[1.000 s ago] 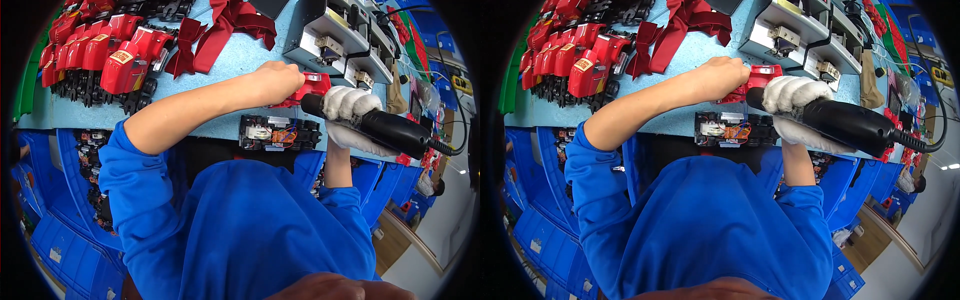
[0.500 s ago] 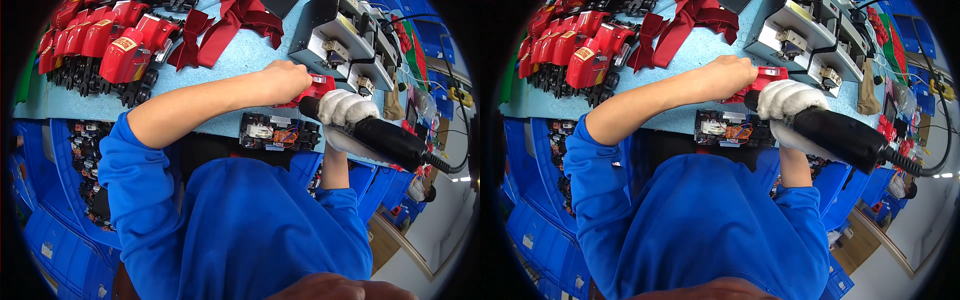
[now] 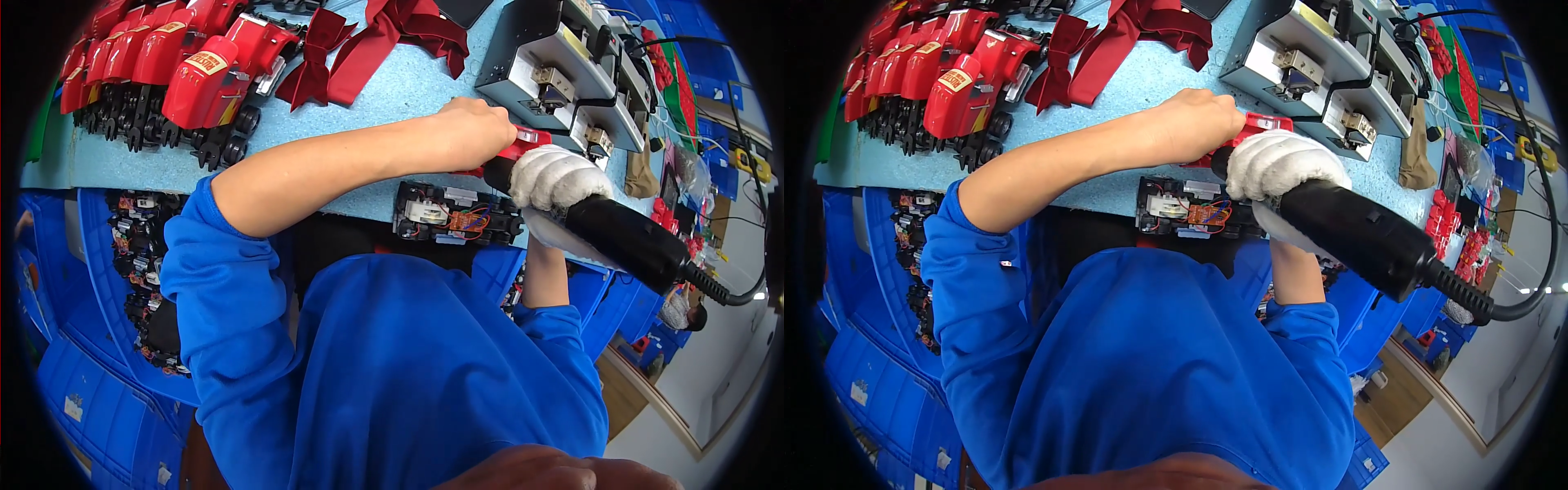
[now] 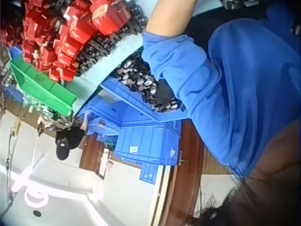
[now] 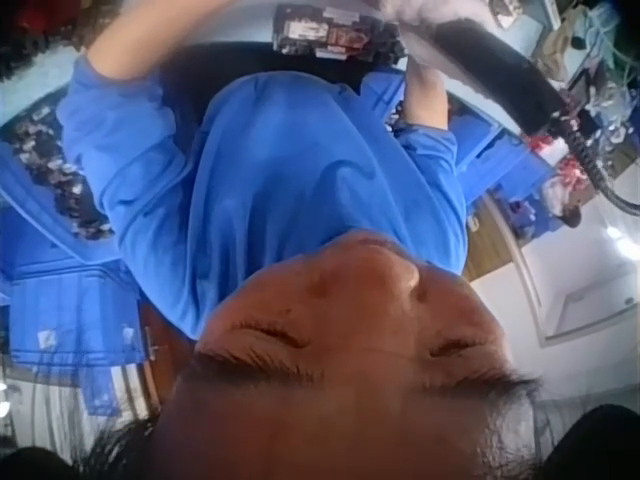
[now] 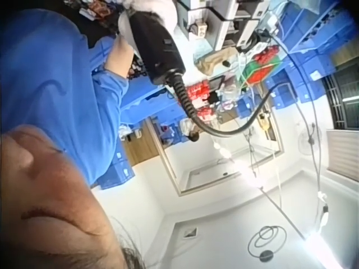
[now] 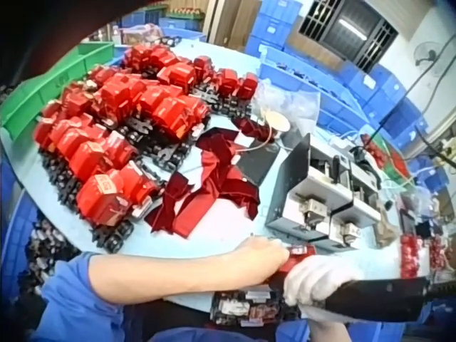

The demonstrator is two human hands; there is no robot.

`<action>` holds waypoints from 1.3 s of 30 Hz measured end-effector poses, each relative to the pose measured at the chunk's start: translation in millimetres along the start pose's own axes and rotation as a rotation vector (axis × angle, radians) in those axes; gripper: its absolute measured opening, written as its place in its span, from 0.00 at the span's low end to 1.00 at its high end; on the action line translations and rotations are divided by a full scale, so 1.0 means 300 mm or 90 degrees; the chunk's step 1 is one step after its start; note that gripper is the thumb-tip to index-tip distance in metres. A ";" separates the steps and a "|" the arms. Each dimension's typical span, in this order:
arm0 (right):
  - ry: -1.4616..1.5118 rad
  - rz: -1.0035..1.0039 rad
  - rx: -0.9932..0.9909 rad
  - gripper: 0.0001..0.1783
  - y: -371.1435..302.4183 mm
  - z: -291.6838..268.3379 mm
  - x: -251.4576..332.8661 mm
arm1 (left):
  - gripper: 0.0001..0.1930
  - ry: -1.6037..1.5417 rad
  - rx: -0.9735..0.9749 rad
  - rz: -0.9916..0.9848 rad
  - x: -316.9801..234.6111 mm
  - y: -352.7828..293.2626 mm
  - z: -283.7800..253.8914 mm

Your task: Assembling toy car components with a power screwdriver and hand-folding red fabric bows at a factory workbench.

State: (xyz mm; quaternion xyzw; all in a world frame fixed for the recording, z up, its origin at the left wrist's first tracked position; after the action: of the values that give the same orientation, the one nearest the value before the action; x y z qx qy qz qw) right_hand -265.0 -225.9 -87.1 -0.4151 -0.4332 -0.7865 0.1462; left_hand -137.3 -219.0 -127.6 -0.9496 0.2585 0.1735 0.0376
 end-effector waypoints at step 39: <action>0.128 -0.244 -0.021 0.46 0.146 -0.117 0.320 | 0.29 -0.242 -0.408 -0.160 -0.069 -0.230 0.090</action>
State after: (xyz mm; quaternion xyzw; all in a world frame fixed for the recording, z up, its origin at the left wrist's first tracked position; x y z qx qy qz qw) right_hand -316.5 -267.3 2.4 -0.2472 -0.4745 -0.8443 0.0294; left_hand -127.8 -145.2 -146.9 -0.8883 0.0617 0.4124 -0.1925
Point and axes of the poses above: each hand's wrist, its own y-axis towards the middle knuckle, its own z-axis out of the palm, x = y × z, the point moved 2 cm from there along y, towards the middle knuckle, and after that the axes turned 13 degrees about y, right-handed, at the moved point
